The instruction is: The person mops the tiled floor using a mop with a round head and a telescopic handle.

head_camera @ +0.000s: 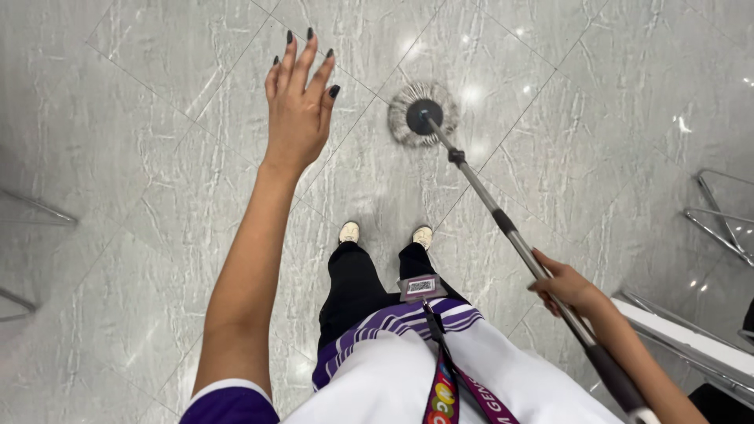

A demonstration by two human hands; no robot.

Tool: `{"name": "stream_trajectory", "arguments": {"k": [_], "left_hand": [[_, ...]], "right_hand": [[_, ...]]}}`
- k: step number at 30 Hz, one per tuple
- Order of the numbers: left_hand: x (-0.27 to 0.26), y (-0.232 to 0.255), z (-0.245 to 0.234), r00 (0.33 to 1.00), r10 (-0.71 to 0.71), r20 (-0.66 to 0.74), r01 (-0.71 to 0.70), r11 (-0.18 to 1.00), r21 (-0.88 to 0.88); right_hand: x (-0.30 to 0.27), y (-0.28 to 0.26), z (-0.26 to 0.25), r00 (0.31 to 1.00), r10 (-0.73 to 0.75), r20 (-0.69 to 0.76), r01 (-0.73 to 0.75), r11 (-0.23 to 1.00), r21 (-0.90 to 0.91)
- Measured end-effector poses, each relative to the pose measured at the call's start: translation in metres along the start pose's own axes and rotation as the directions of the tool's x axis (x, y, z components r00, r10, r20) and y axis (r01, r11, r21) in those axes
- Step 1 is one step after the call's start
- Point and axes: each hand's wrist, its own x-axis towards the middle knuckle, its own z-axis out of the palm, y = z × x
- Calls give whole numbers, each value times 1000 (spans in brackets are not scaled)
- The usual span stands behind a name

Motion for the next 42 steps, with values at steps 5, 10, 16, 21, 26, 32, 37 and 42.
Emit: {"name": "stream_trajectory", "arguments": {"k": [5, 10, 16, 21, 26, 32, 37, 42], "left_hand": [[-5, -14, -3, 995, -39, 86, 35, 998, 52], [-12, -18, 1, 975, -182, 130, 181, 983, 20], [0, -5, -5, 985, -70, 156, 69, 998, 9], [10, -4, 3, 976, 57, 211, -42, 996, -74], [31, 17, 38, 937, 274, 217, -236, 954, -185], [45, 72, 83, 856, 405, 322, -296, 894, -336], [41, 87, 89, 843, 443, 305, -335, 876, -347], [31, 84, 55, 896, 342, 284, -253, 918, -305]], "right_hand": [[30, -39, -3, 993, 115, 2, -115, 993, -3], [120, -117, -19, 988, -138, 75, 142, 989, -52], [197, -209, 18, 973, -223, 68, 201, 950, 237], [189, -113, 67, 948, -317, 5, 308, 923, 232], [99, 58, 149, 982, -172, -75, 187, 900, 393], [-43, 135, 257, 981, 193, -13, -134, 727, 674], [-63, 139, 236, 977, 196, -84, -78, 693, 717], [-11, 111, 125, 988, 142, -54, -83, 803, 590]]}}
